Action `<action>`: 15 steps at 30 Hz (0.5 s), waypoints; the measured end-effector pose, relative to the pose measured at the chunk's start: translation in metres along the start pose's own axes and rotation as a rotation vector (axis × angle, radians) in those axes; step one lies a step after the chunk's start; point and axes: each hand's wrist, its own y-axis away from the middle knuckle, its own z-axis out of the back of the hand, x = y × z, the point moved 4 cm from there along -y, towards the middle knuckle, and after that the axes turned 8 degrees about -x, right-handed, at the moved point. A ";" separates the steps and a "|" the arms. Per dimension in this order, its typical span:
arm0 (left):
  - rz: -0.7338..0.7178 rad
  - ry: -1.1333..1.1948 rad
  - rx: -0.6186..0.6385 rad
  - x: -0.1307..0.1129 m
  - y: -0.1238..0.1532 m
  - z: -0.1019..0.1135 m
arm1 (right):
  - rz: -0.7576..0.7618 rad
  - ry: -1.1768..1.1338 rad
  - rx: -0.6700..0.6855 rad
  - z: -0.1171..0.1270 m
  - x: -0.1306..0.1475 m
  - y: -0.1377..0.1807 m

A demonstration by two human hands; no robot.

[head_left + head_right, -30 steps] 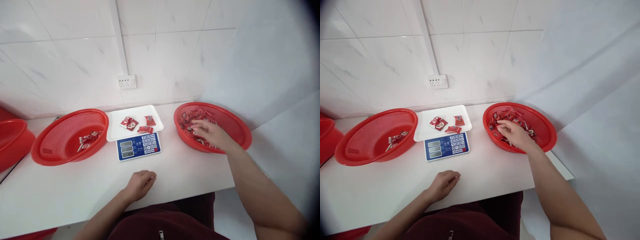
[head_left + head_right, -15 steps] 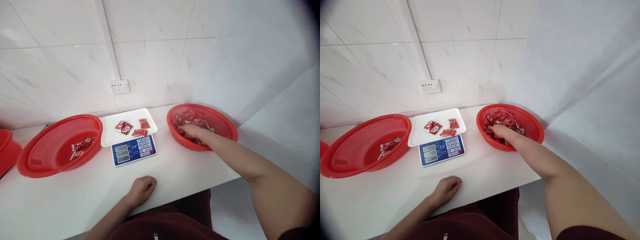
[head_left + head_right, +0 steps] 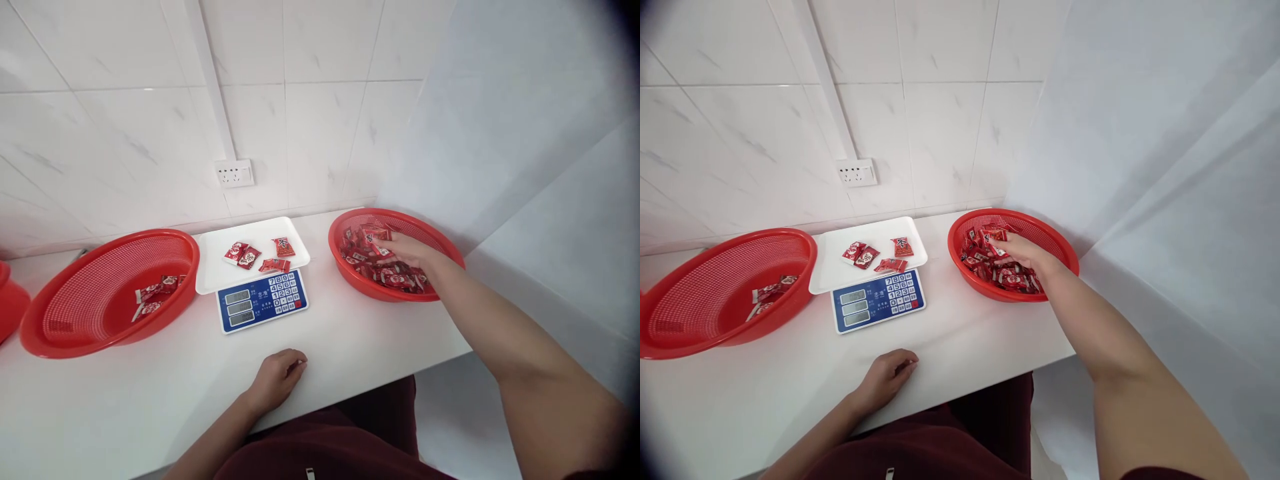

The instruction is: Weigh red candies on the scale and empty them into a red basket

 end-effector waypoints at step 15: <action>0.184 0.500 -0.023 -0.015 -0.020 0.025 | 0.132 -0.088 0.240 -0.061 0.033 0.051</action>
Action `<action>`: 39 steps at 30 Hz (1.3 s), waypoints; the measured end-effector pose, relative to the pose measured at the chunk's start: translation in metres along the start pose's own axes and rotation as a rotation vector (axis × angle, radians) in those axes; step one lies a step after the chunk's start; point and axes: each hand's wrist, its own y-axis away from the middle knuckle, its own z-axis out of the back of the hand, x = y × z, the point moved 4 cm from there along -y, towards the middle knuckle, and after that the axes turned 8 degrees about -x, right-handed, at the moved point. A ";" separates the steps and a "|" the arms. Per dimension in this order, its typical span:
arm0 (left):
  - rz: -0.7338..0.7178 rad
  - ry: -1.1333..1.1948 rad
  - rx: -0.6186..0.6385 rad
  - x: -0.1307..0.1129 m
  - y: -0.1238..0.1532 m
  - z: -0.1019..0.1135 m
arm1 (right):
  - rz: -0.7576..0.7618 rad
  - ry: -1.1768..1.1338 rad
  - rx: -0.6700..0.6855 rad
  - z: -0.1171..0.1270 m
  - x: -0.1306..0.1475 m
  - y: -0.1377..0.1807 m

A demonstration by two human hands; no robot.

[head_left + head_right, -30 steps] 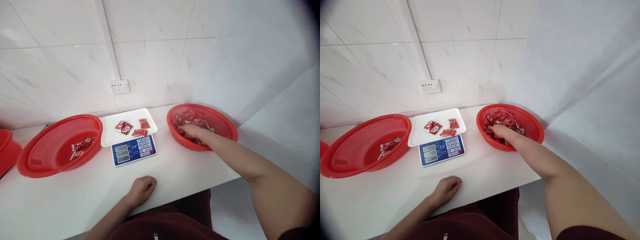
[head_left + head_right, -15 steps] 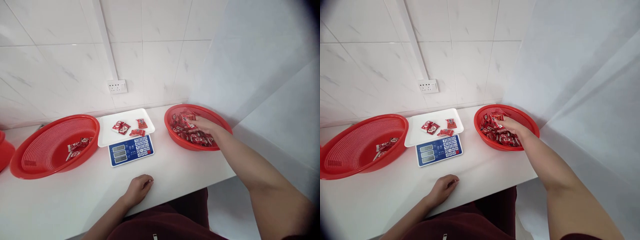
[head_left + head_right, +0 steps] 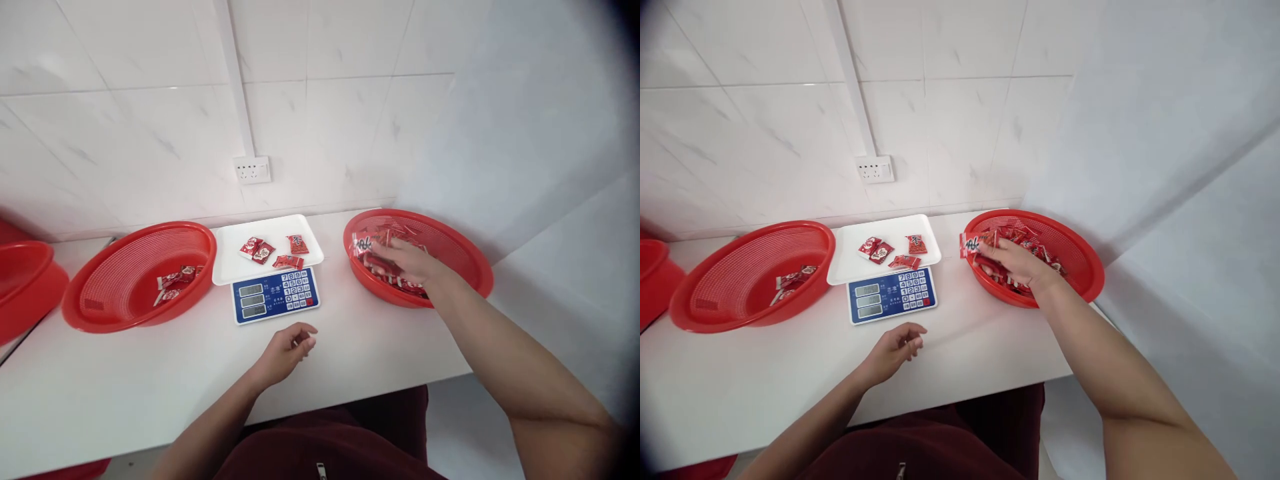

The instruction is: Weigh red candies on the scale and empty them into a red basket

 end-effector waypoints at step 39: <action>0.149 0.398 -0.176 -0.003 0.013 0.012 | 0.189 0.160 0.289 -0.146 -0.056 0.068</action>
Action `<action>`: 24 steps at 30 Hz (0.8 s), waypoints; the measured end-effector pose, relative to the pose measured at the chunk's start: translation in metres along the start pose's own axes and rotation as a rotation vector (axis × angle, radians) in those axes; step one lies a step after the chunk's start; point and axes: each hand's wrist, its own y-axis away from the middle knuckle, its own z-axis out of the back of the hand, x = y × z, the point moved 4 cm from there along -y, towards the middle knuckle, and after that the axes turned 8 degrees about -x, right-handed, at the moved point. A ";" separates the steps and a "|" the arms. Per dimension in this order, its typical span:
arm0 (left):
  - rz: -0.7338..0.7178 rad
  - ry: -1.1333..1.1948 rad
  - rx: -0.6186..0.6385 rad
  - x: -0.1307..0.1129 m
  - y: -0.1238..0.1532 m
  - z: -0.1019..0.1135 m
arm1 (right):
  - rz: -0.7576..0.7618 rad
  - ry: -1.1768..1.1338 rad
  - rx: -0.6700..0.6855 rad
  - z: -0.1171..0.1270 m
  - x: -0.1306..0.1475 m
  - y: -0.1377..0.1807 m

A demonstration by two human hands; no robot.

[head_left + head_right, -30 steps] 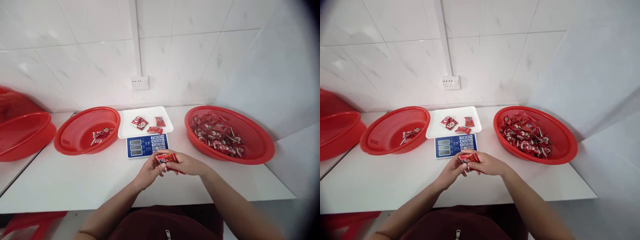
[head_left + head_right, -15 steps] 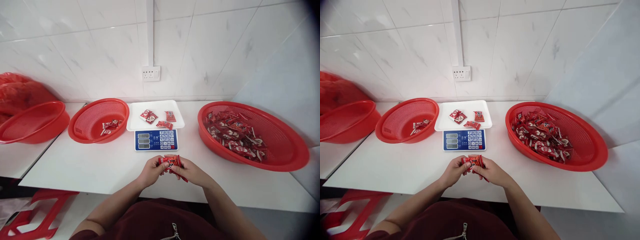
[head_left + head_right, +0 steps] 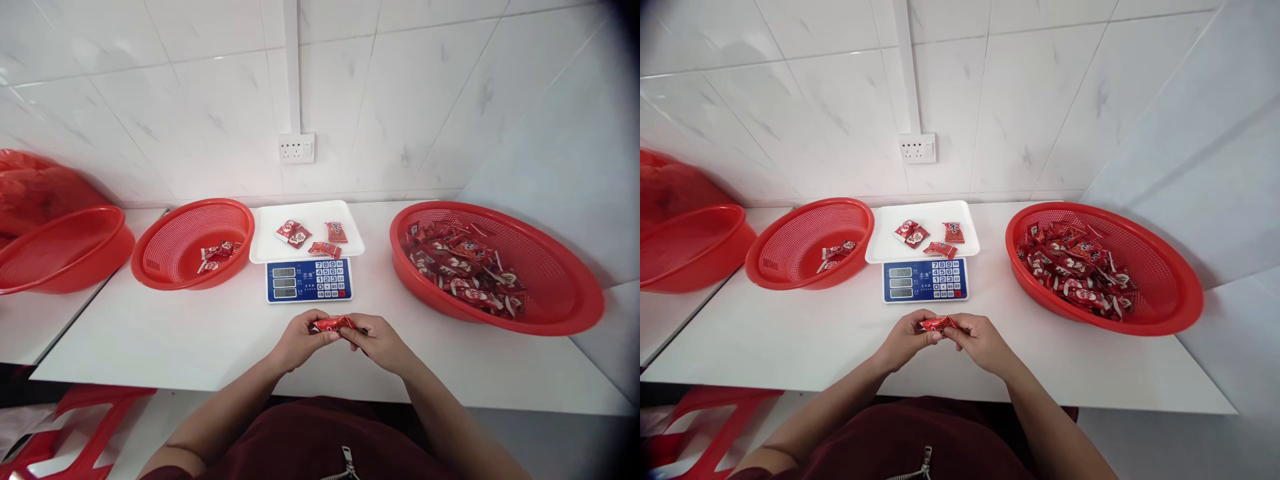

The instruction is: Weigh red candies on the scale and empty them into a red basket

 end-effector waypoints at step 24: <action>0.003 0.280 -0.290 -0.018 -0.010 0.045 | -0.120 -0.828 -0.288 0.014 0.000 -0.013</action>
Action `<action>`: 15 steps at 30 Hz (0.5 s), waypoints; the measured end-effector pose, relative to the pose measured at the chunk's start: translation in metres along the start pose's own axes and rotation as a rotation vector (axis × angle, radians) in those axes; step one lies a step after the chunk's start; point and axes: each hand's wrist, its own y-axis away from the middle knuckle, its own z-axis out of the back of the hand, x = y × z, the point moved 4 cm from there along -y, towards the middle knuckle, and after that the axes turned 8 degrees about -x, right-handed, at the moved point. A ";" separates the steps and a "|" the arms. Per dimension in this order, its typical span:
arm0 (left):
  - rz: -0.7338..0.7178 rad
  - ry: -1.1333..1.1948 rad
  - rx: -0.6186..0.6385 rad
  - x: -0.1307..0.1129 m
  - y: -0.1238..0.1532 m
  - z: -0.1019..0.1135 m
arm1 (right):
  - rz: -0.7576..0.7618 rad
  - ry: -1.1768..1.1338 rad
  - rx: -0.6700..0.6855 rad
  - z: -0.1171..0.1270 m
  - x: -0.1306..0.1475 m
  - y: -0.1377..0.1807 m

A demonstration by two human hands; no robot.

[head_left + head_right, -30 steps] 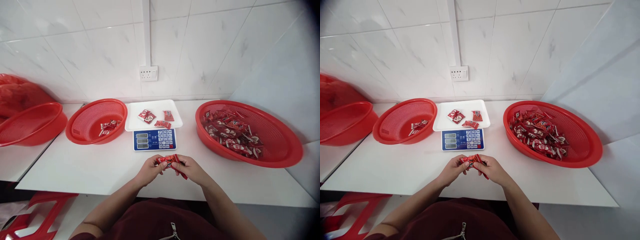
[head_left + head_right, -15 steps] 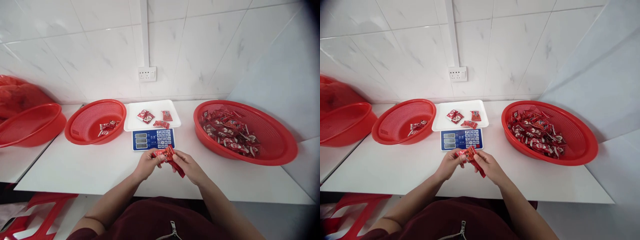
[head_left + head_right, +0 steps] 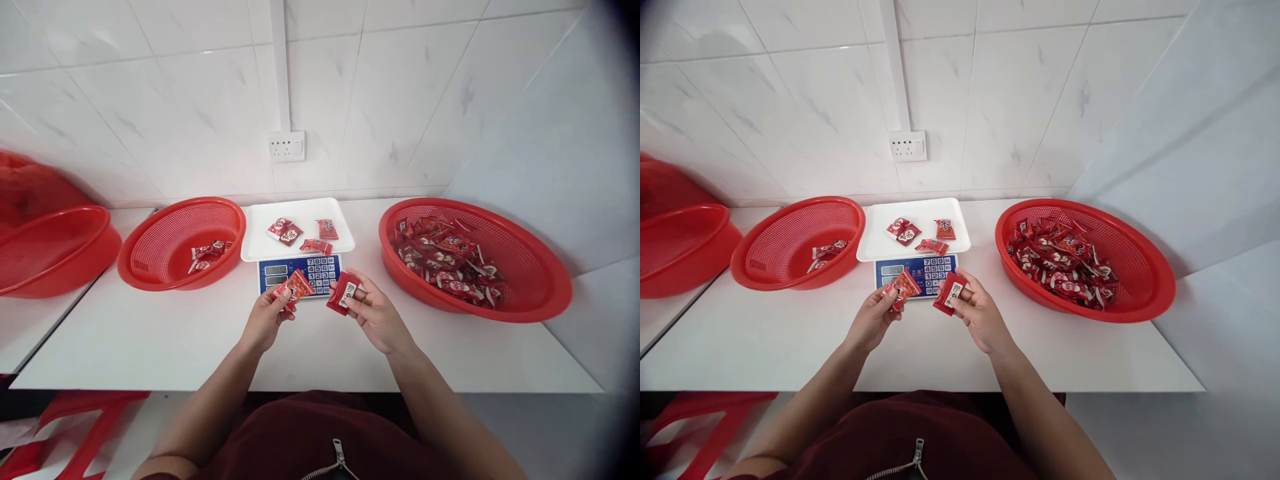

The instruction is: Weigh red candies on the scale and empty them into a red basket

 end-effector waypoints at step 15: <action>0.028 -0.084 0.050 0.006 0.014 0.004 | 0.501 0.605 -0.054 -0.046 0.060 -0.083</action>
